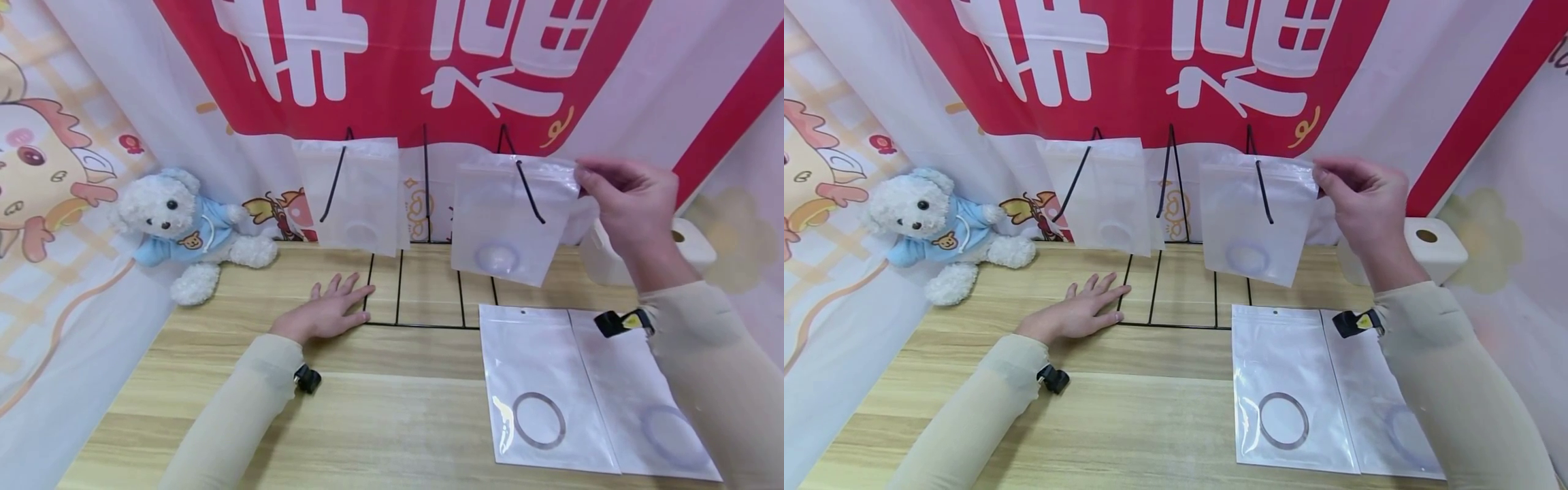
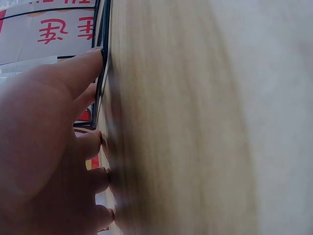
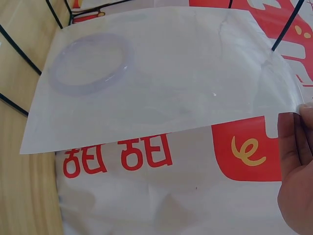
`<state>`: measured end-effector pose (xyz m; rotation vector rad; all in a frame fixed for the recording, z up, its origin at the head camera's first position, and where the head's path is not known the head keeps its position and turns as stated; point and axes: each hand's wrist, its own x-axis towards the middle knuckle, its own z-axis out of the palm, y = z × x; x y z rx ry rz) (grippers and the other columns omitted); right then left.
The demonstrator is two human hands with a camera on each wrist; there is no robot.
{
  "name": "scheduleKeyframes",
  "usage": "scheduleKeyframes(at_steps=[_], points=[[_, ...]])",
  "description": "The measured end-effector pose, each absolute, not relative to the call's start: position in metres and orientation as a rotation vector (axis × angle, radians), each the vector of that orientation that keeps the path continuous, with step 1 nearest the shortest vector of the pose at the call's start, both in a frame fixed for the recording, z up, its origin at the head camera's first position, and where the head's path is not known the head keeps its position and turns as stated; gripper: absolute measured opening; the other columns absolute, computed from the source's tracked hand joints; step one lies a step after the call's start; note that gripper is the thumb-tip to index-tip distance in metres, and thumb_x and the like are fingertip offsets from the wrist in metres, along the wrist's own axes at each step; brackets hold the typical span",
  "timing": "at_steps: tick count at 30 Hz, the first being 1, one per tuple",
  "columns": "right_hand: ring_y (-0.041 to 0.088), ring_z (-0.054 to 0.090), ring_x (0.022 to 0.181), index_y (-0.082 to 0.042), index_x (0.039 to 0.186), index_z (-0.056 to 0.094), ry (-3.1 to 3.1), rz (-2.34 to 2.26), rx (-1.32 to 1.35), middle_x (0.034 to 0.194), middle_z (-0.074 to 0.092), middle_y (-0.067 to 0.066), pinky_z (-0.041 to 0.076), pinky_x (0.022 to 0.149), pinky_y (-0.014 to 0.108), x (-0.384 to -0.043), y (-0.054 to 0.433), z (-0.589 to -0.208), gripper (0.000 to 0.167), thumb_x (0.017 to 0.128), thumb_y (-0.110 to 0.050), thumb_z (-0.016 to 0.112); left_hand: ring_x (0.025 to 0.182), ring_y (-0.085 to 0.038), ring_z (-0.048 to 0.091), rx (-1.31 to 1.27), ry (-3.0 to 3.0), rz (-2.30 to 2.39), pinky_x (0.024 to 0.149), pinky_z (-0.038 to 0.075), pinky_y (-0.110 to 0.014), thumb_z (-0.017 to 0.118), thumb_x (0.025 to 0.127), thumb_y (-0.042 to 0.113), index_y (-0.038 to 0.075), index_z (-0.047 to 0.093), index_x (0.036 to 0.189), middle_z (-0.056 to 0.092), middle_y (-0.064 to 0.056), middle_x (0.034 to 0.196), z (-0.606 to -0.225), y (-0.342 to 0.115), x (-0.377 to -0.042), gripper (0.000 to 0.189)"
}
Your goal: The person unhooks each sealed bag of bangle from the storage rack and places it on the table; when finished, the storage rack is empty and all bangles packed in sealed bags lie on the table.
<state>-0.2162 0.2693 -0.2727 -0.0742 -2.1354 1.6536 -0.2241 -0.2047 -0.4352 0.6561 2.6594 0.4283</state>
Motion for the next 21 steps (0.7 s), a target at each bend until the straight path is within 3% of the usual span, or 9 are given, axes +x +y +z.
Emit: scheduleKeyframes(at_steps=[5, 16, 21], points=[[0.005, 0.076, 0.108, -0.021, 0.135, 0.078, -2.122, 1.674, -0.069, 0.126, 0.080, -0.006, 0.057, 0.090, 0.010, -0.209, 0.271, -0.276, 0.050, 0.091, -0.045, 0.083, 0.167, -0.051, -0.003, 0.659, 2.654, 0.441, 0.128, -0.006, -0.080, 0.049, 0.113, 0.051, 0.027, 0.029, 0.173, 0.005, -0.017, 0.183, -0.435, -0.205, -0.224, 0.068], [0.011, 0.076, 0.095, -0.001, 0.129, 0.078, -1.882, 1.929, 0.131, 0.110, 0.083, -0.001, 0.060, 0.085, 0.012, -0.193, 0.275, -0.278, 0.042, 0.092, -0.019, 0.087, 0.167, -0.053, -0.002, 0.671, 2.653, 0.442, 0.126, -0.004, -0.082, 0.049, 0.113, 0.052, 0.027, 0.030, 0.173, 0.008, -0.019, 0.182, -0.433, -0.204, -0.224, 0.067], [0.011, 0.076, 0.092, 0.000, 0.128, 0.078, -1.869, 1.940, 0.130, 0.108, 0.083, -0.001, 0.060, 0.082, 0.013, -0.189, 0.276, -0.278, 0.040, 0.092, -0.017, 0.087, 0.166, -0.056, -0.001, 0.693, 2.649, 0.522, 0.123, -0.006, -0.085, 0.048, 0.110, 0.063, 0.031, 0.033, 0.171, 0.009, -0.020, 0.182, -0.444, -0.208, -0.229, 0.071]])
